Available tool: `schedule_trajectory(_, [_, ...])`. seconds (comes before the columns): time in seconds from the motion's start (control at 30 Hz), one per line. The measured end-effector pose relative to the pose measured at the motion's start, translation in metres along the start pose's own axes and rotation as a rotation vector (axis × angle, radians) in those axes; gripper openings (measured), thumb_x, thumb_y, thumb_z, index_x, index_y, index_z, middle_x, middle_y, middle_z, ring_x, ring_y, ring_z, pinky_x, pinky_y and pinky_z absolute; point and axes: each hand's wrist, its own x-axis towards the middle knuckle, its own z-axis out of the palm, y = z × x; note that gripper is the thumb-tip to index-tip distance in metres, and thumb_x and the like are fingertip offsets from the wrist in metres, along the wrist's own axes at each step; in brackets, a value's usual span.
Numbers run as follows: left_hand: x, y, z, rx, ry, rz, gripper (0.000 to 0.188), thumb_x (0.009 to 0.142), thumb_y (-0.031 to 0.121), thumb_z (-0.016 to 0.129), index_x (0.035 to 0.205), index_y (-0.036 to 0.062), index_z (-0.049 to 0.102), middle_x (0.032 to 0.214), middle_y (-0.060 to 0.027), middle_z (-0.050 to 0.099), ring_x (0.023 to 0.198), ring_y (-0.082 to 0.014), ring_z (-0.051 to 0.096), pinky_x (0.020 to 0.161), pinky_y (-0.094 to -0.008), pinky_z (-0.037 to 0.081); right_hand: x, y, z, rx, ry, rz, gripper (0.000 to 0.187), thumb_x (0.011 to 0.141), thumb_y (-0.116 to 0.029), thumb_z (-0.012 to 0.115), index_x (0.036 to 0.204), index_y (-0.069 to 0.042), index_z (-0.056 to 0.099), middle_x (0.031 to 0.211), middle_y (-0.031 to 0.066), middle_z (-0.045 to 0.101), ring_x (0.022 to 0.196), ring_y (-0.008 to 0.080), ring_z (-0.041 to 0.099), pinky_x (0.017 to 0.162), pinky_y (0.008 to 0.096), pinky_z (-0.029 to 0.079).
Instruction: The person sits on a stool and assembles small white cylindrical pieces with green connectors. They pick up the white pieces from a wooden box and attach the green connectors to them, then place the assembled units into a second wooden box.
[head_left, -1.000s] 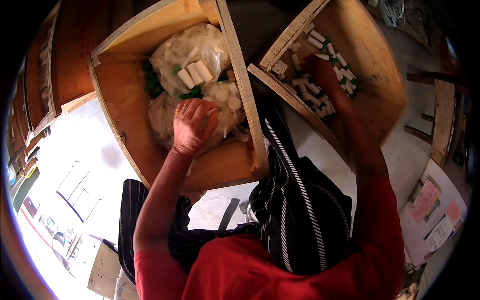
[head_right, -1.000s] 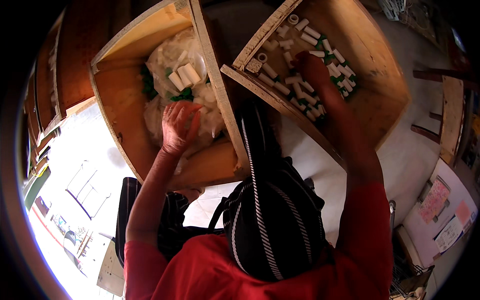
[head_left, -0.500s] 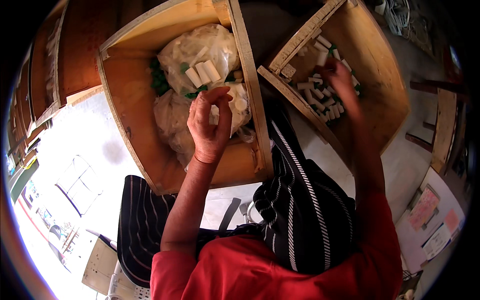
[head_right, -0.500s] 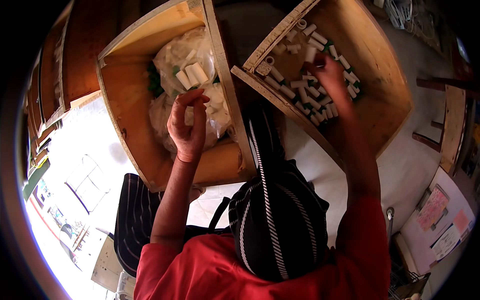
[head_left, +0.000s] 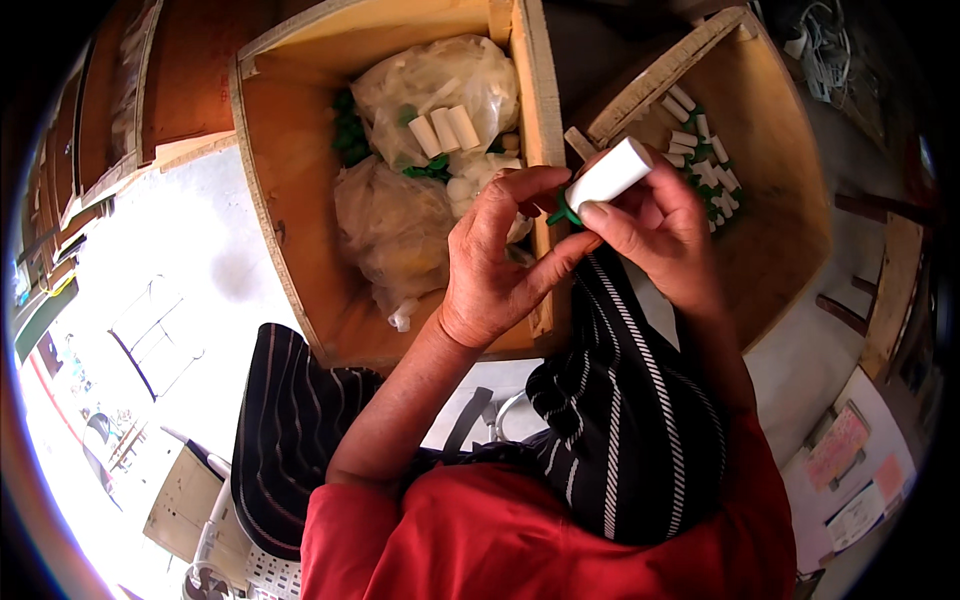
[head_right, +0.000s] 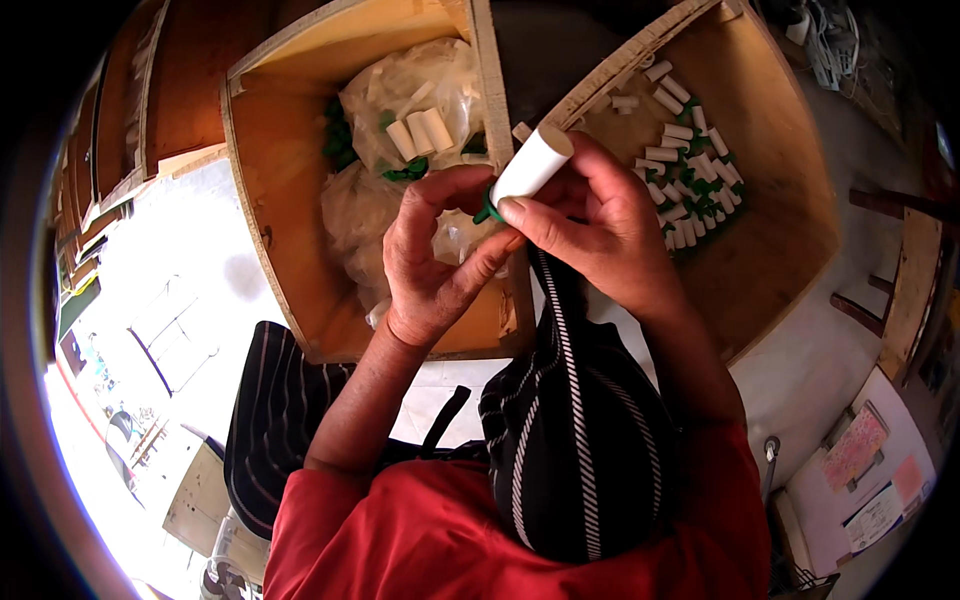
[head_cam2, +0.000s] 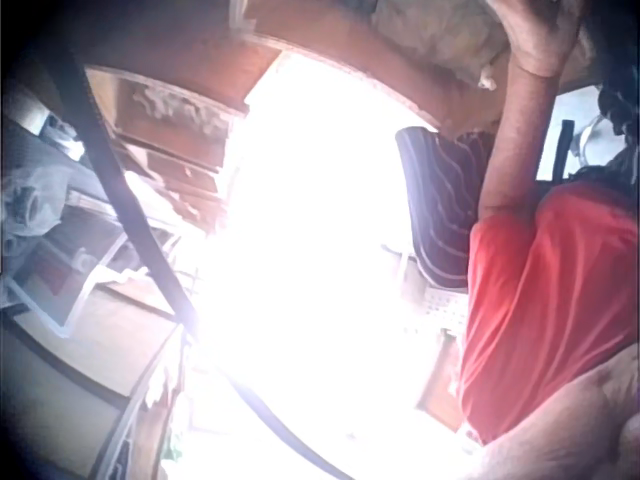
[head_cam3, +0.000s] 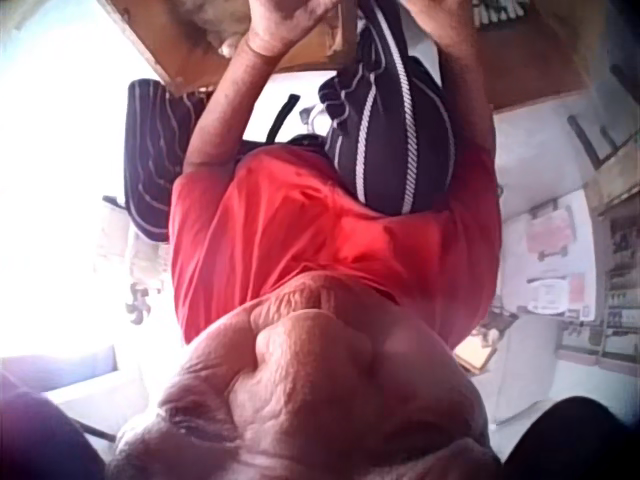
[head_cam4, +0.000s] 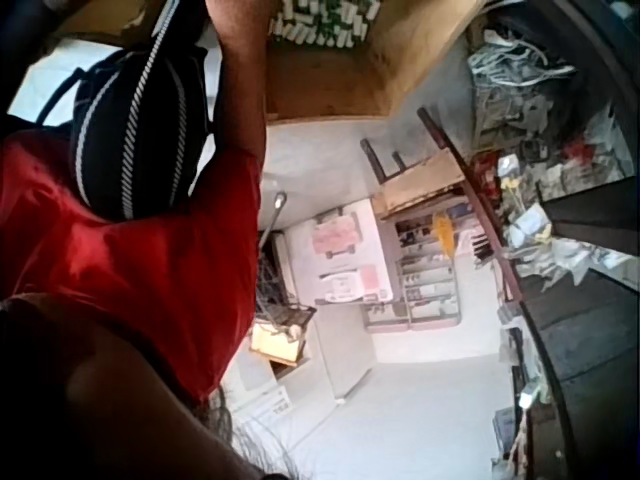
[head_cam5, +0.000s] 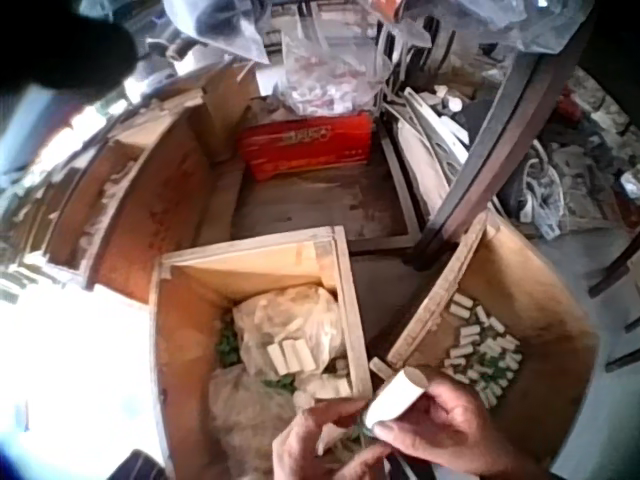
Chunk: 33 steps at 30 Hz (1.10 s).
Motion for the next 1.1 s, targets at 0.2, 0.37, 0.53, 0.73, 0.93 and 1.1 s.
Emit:
schedule_trajectory(0.2, [-0.010,-0.017,-0.004,-0.079,0.040,-0.046,0.043,0.071,0.006,0.079,0.107,0.0005,0.056,0.097,-0.0083,0.062,0.085,-0.0151,0.061,0.075,-0.0270,0.050,0.008,0.009,0.009,-0.149,-0.026,-0.046,0.030,0.085,-0.008,0.066,0.111,0.001,0.053,0.090,0.0054,0.064,0.083,0.0095,0.063,0.072,0.0224,0.052])
schedule_trajectory(0.37, [-0.009,-0.013,0.001,-0.354,0.142,-0.187,0.034,0.072,0.000,0.075,0.099,0.0014,0.055,0.095,-0.0083,0.062,0.089,-0.0151,0.063,0.079,-0.0273,0.052,0.010,0.014,0.017,-0.142,0.035,-0.088,0.025,0.086,-0.008,0.065,0.107,0.003,0.055,0.089,0.0056,0.064,0.082,0.0099,0.063,0.073,0.0223,0.051])
schedule_trajectory(0.53, [-0.003,-0.011,-0.002,-0.425,0.190,-0.194,0.032,0.073,-0.002,0.073,0.098,0.0009,0.053,0.095,-0.0069,0.061,0.090,-0.0142,0.063,0.080,-0.0277,0.053,0.014,0.011,0.033,0.033,0.093,-0.090,0.021,0.088,-0.008,0.063,0.104,0.003,0.056,0.092,0.0055,0.063,0.086,0.0094,0.060,0.076,0.0226,0.049])
schedule_trajectory(0.73, [0.002,-0.007,-0.006,-0.431,0.216,-0.259,0.032,0.073,-0.001,0.073,0.097,0.0002,0.052,0.097,-0.0073,0.059,0.089,-0.0121,0.062,0.077,-0.0260,0.055,0.018,0.008,0.038,0.046,0.108,-0.053,0.019,0.089,-0.010,0.061,0.103,0.002,0.056,0.094,0.0052,0.062,0.086,0.0085,0.059,0.074,0.0219,0.048])
schedule_trajectory(0.93, [0.006,-0.002,-0.006,-0.522,0.251,-0.264,0.034,0.074,-0.002,0.073,0.100,-0.0003,0.050,0.097,-0.0067,0.058,0.090,-0.0118,0.061,0.075,-0.0254,0.056,0.023,0.000,0.046,0.051,0.127,-0.042,0.019,0.090,-0.012,0.060,0.103,0.002,0.056,0.091,0.0049,0.062,0.078,0.0070,0.060,0.066,0.0205,0.050])
schedule_trajectory(1.1, [0.007,0.004,-0.006,-0.519,0.280,-0.253,0.036,0.074,-0.003,0.072,0.101,-0.0005,0.048,0.096,-0.0061,0.057,0.091,-0.0114,0.060,0.074,-0.0255,0.056,0.024,-0.002,0.050,0.070,0.160,-0.040,0.020,0.090,-0.014,0.061,0.102,0.001,0.057,0.087,0.0036,0.063,0.072,0.0065,0.059,0.063,0.0199,0.049])
